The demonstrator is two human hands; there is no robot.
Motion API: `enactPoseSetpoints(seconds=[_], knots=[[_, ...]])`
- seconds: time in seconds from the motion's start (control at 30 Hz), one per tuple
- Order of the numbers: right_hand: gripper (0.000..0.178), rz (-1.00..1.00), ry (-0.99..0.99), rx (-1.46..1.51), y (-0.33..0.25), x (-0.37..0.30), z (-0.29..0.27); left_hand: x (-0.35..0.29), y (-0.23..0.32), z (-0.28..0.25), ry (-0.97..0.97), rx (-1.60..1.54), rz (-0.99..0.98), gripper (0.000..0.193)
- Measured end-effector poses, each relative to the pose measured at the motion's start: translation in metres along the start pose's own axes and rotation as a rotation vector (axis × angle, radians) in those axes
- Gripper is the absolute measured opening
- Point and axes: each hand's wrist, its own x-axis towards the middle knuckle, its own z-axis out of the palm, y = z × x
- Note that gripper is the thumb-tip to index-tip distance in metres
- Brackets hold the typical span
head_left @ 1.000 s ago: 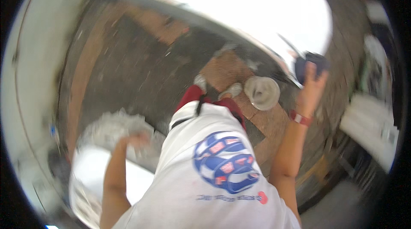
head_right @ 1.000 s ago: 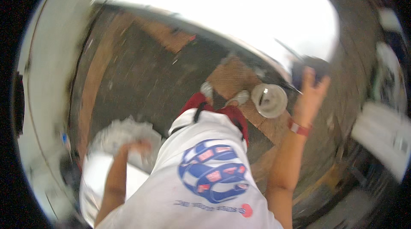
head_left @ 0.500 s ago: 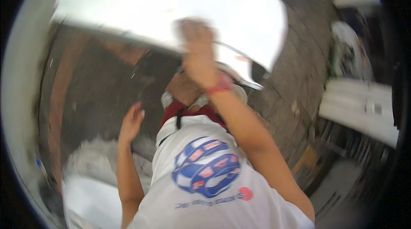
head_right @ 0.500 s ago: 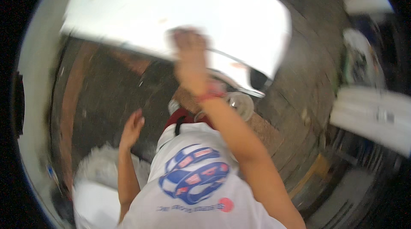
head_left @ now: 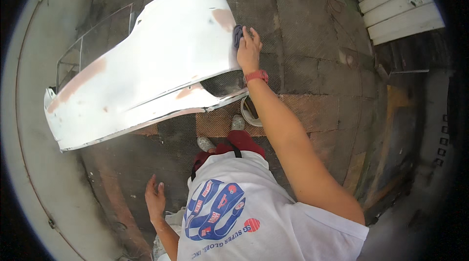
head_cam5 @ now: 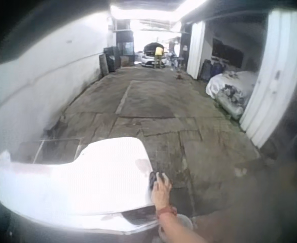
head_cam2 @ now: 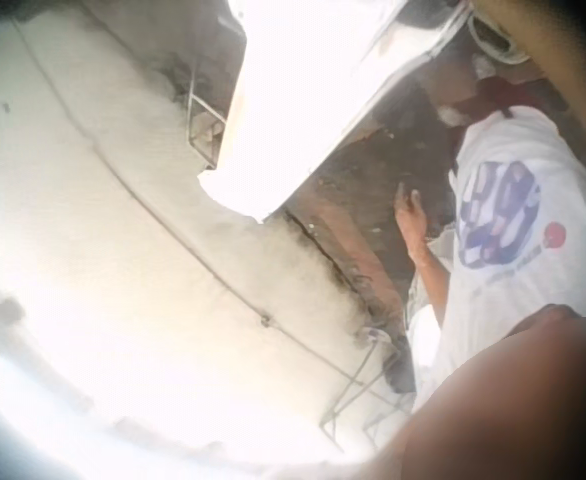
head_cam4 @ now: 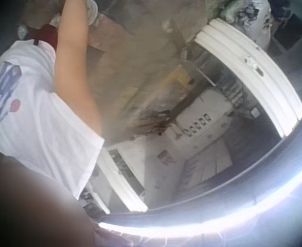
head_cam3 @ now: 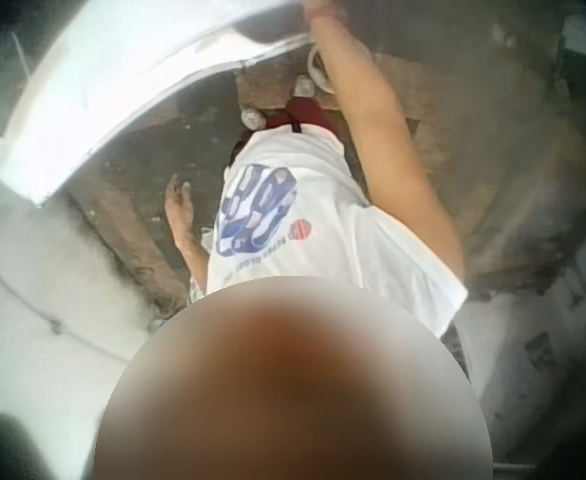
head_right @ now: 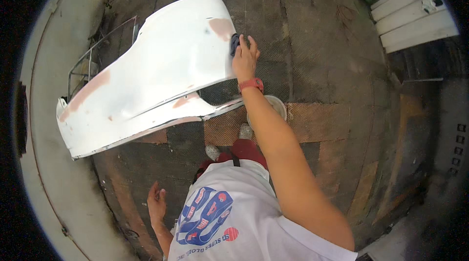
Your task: The person wipes a white car bumper with a cloth, then walks to a silver car and covers its hood and windshield with newspaper. The person secures the newspaper using masking tape.
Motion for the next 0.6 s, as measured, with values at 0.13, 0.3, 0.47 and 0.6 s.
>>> enactPoseSetpoints(seconds=[0.13,0.3,0.47,0.6], knots=[[0.034,-0.212,0.142,0.114,-0.077,-0.008,0.023,0.029,0.075,0.002,0.028,-0.021,0.204,0.041],[0.019,-0.304,-0.263,0.514,-0.138,-0.084,0.005,0.081,0.173,0.044,-0.007,-0.228,0.360,0.045],[0.021,0.123,-0.700,1.245,-0.198,-0.112,-0.072,0.102,0.207,0.072,0.002,-1.062,0.316,0.058],[0.038,-0.435,-0.518,0.951,-0.197,-0.109,-0.110,0.082,0.243,0.060,-0.041,-1.195,0.333,0.076]])
